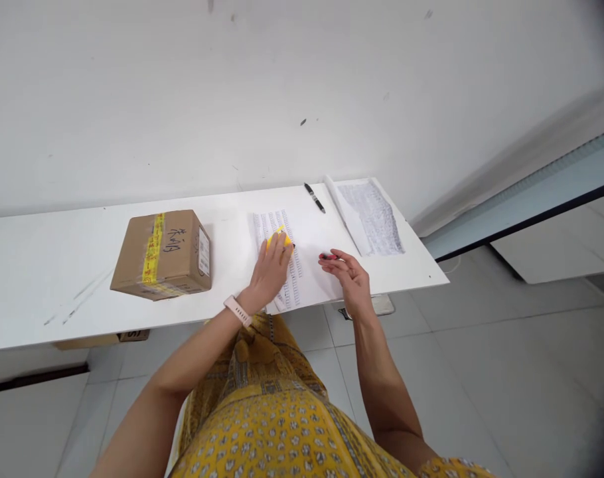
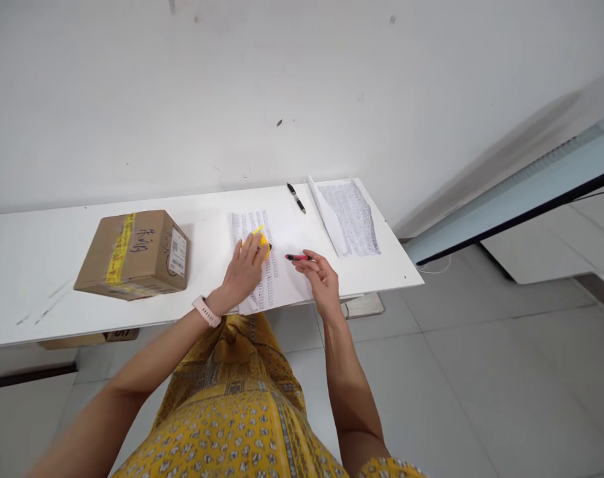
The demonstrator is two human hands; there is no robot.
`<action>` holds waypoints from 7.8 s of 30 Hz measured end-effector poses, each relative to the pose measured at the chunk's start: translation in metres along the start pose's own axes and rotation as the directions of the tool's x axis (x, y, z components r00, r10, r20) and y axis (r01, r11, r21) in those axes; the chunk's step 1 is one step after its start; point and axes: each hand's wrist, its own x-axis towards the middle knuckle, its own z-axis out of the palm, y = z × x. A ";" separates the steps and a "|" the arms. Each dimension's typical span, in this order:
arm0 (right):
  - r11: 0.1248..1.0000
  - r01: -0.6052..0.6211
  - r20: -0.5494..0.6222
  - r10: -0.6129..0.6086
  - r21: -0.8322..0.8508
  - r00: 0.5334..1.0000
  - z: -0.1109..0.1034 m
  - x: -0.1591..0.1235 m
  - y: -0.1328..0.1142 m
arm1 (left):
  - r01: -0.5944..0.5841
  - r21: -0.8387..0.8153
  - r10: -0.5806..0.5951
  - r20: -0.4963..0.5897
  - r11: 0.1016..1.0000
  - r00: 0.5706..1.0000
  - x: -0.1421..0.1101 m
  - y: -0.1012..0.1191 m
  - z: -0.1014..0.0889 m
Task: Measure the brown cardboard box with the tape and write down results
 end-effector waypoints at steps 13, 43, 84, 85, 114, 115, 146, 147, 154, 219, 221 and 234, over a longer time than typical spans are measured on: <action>0.987 -0.053 0.105 0.069 -0.151 0.992 0.032 0.001 0.012 | -0.058 0.005 0.057 0.128 0.998 0.990 -0.085 0.081 -0.004; 0.837 0.129 0.137 -0.065 -0.532 0.988 0.027 -0.001 0.017 | -0.032 -0.084 0.019 -0.151 0.996 0.988 -0.073 0.071 0.028; 0.825 0.167 0.134 -0.112 -0.539 0.985 0.025 -0.001 0.019 | -0.016 -0.099 0.006 -0.095 0.995 0.995 -0.073 0.071 0.023; 0.825 0.171 0.137 -0.115 -0.539 0.984 0.025 -0.001 0.019 | -0.016 -0.095 0.006 -0.099 0.995 0.995 -0.073 0.071 0.022; 0.816 0.198 0.128 -0.152 -0.543 0.980 0.025 -0.001 0.024 | -0.035 -0.110 0.011 -0.206 0.993 0.979 -0.072 0.070 0.025; 0.816 0.199 0.132 -0.151 -0.542 0.980 0.025 -0.001 0.024 | -0.036 -0.105 0.013 -0.208 0.994 0.978 -0.072 0.070 0.025; 0.819 0.185 0.085 -0.165 -0.543 0.983 0.024 -0.002 0.026 | -0.009 -0.175 -0.015 -0.134 0.985 0.991 -0.073 0.071 0.026; 0.820 0.182 0.076 -0.167 -0.543 0.983 0.024 -0.002 0.027 | -0.003 -0.189 -0.021 -0.127 0.982 0.992 -0.073 0.071 0.027; 0.781 0.207 -0.023 -0.272 -0.589 0.962 0.013 0.008 0.024 | -0.018 -0.158 0.000 -0.114 0.987 0.994 -0.072 0.068 0.021; 0.994 -0.103 0.744 0.102 -0.045 0.660 0.191 -0.076 -0.090 | 0.267 -0.963 -0.709 0.167 0.031 0.685 -0.217 -0.001 -0.127; 0.995 -0.095 0.690 0.062 0.011 0.721 0.201 -0.055 -0.103 | 0.285 -0.958 -0.700 0.194 0.013 0.687 -0.223 -0.007 -0.132; 0.979 0.094 0.505 0.010 -0.180 0.863 0.336 0.089 -0.064 | 0.166 -0.829 -0.647 0.527 -0.534 0.552 -0.254 -0.012 -0.162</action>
